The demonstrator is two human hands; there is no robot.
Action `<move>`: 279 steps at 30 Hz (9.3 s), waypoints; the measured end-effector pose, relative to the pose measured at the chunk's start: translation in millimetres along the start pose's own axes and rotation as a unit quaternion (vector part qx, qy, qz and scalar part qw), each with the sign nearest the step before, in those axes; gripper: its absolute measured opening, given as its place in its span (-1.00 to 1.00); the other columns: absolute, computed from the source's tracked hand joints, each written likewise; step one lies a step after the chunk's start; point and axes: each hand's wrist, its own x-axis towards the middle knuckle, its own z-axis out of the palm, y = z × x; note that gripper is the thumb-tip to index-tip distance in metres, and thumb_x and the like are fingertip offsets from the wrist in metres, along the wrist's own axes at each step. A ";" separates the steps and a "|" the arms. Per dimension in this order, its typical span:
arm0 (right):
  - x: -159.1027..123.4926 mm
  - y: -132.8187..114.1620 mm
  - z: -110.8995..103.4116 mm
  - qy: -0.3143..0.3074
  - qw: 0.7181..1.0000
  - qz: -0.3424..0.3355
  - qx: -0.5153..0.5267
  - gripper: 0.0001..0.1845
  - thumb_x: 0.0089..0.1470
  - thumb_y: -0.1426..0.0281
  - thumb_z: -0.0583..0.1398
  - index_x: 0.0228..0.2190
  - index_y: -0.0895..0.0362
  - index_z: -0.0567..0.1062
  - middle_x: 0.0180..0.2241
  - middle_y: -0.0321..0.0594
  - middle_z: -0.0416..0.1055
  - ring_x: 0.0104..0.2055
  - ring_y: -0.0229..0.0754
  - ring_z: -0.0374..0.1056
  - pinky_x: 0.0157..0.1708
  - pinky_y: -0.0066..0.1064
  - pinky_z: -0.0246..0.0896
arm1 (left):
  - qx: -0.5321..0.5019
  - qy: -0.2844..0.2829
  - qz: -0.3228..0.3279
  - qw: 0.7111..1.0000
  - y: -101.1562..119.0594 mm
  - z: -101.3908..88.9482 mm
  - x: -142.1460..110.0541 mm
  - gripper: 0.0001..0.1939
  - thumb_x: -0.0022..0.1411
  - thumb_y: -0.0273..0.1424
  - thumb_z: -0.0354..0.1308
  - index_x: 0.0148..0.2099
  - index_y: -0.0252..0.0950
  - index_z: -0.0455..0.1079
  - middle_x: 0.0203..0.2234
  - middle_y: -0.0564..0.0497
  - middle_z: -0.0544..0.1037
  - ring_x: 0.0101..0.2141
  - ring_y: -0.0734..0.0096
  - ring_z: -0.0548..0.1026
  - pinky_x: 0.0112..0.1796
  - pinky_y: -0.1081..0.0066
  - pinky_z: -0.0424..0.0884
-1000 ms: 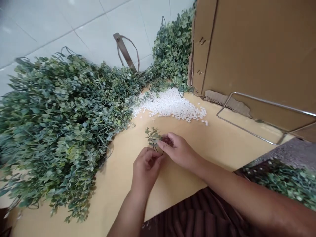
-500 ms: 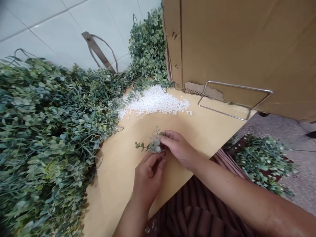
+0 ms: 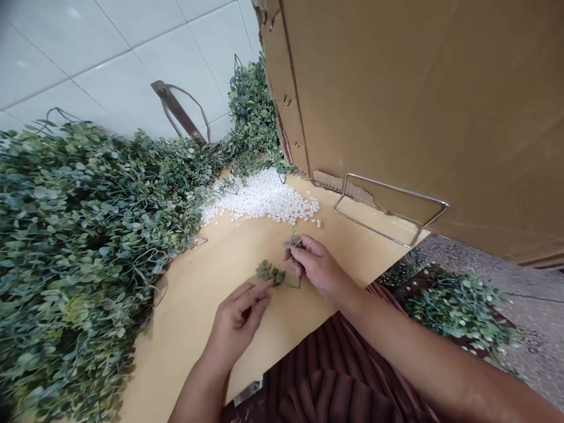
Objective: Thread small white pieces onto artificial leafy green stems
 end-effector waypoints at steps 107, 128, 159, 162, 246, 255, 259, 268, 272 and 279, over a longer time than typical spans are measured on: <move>-7.7 3.9 -32.5 -0.064 0.950 -0.132 -0.275 -0.88 -0.07 0.37 0.15 -0.49 0.16 0.46 -0.54 -0.26 0.45 -0.51 -0.27 0.34 -0.46 -0.47 0.31 | -0.399 0.172 -0.285 0.854 34.9 44.2 40.8 -0.76 -0.05 -0.26 0.29 -0.34 -0.30 0.53 -0.59 0.07 0.50 -0.58 0.61 0.38 -0.50 0.57 0.36; -16.0 8.4 -22.8 0.007 0.931 -0.196 -0.309 -0.85 -0.01 0.38 0.15 -0.57 0.14 0.39 -0.59 -0.28 0.40 -0.55 -0.29 0.29 -0.50 -0.46 0.22 | -0.419 0.209 -0.295 0.833 39.0 53.4 40.3 -0.83 -0.09 -0.30 0.32 -0.39 -0.26 0.56 -0.63 0.08 0.51 -0.59 0.63 0.36 -0.51 0.59 0.34; -17.1 10.0 -27.1 0.019 0.934 -0.217 -0.282 -0.88 -0.01 0.43 0.15 -0.54 0.16 0.41 -0.60 -0.27 0.41 -0.58 -0.30 0.30 -0.54 -0.48 0.23 | -0.470 0.193 -0.296 0.809 44.3 53.9 47.4 -0.80 -0.21 -0.30 0.39 -0.46 -0.25 0.55 -0.65 0.08 0.55 -0.59 0.59 0.45 -0.44 0.55 0.43; -17.2 9.9 -26.4 0.011 0.936 -0.213 -0.281 -0.88 -0.01 0.43 0.15 -0.54 0.16 0.42 -0.60 -0.27 0.42 -0.58 -0.30 0.30 -0.55 -0.47 0.23 | -0.464 0.186 -0.294 0.815 43.7 53.3 47.2 -0.81 -0.20 -0.31 0.38 -0.46 -0.26 0.55 -0.62 0.06 0.56 -0.56 0.55 0.47 -0.42 0.53 0.44; -8.1 5.5 -31.5 -0.040 0.948 -0.208 -0.239 -0.90 0.09 0.42 0.07 -0.41 0.16 0.37 -0.52 -0.30 0.33 -0.47 -0.31 0.25 -0.42 -0.52 0.21 | -0.418 0.161 -0.290 0.846 46.5 18.7 67.3 -0.85 -0.09 -0.38 0.28 -0.43 -0.32 0.41 -0.57 0.10 0.43 -0.65 0.69 0.22 -0.61 0.58 0.09; -9.8 5.5 -28.2 -0.090 0.929 -0.220 -0.284 -0.79 0.08 0.45 0.05 -0.56 0.17 0.33 -0.61 -0.36 0.21 -0.53 -0.36 0.15 -0.49 -0.54 0.08 | -0.521 0.153 -0.297 0.786 45.2 45.7 54.8 -0.77 -0.10 -0.27 0.32 -0.51 -0.34 0.44 -0.68 0.15 0.37 -0.68 0.73 0.19 -0.61 0.61 0.13; -10.0 5.1 -28.6 -0.096 0.929 -0.216 -0.284 -0.79 0.07 0.46 0.06 -0.58 0.18 0.34 -0.61 -0.36 0.22 -0.54 -0.36 0.15 -0.49 -0.54 0.08 | -0.516 0.165 -0.308 0.782 45.3 45.9 54.5 -0.73 -0.19 -0.25 0.38 -0.51 -0.34 0.46 -0.74 0.16 0.39 -0.69 0.73 0.25 -0.61 0.64 0.16; -10.3 4.1 -30.5 -0.103 0.935 -0.198 -0.274 -0.77 0.09 0.42 0.07 -0.55 0.19 0.40 -0.58 -0.29 0.34 -0.50 -0.31 0.24 -0.47 -0.51 0.13 | -0.439 0.154 -0.296 0.834 43.3 46.3 48.8 -0.78 -0.22 -0.34 0.39 -0.46 -0.32 0.51 -0.62 0.08 0.55 -0.60 0.59 0.44 -0.51 0.55 0.40; -10.5 5.1 -31.0 -0.100 0.935 -0.200 -0.275 -0.79 0.07 0.44 0.07 -0.55 0.20 0.39 -0.59 -0.30 0.32 -0.52 -0.33 0.22 -0.49 -0.52 0.11 | -0.400 0.148 -0.292 0.856 42.5 46.3 48.0 -0.85 -0.13 -0.36 0.35 -0.45 -0.31 0.52 -0.59 0.08 0.56 -0.57 0.57 0.46 -0.46 0.51 0.44; -10.7 4.9 -30.6 -0.098 0.943 -0.181 -0.260 -0.80 0.06 0.42 0.06 -0.57 0.18 0.33 -0.60 -0.32 0.28 -0.53 -0.33 0.19 -0.52 -0.51 0.10 | -0.421 0.131 -0.276 0.854 44.2 50.0 48.1 -0.84 -0.20 -0.37 0.38 -0.46 -0.26 0.54 -0.59 0.09 0.56 -0.56 0.56 0.46 -0.44 0.49 0.46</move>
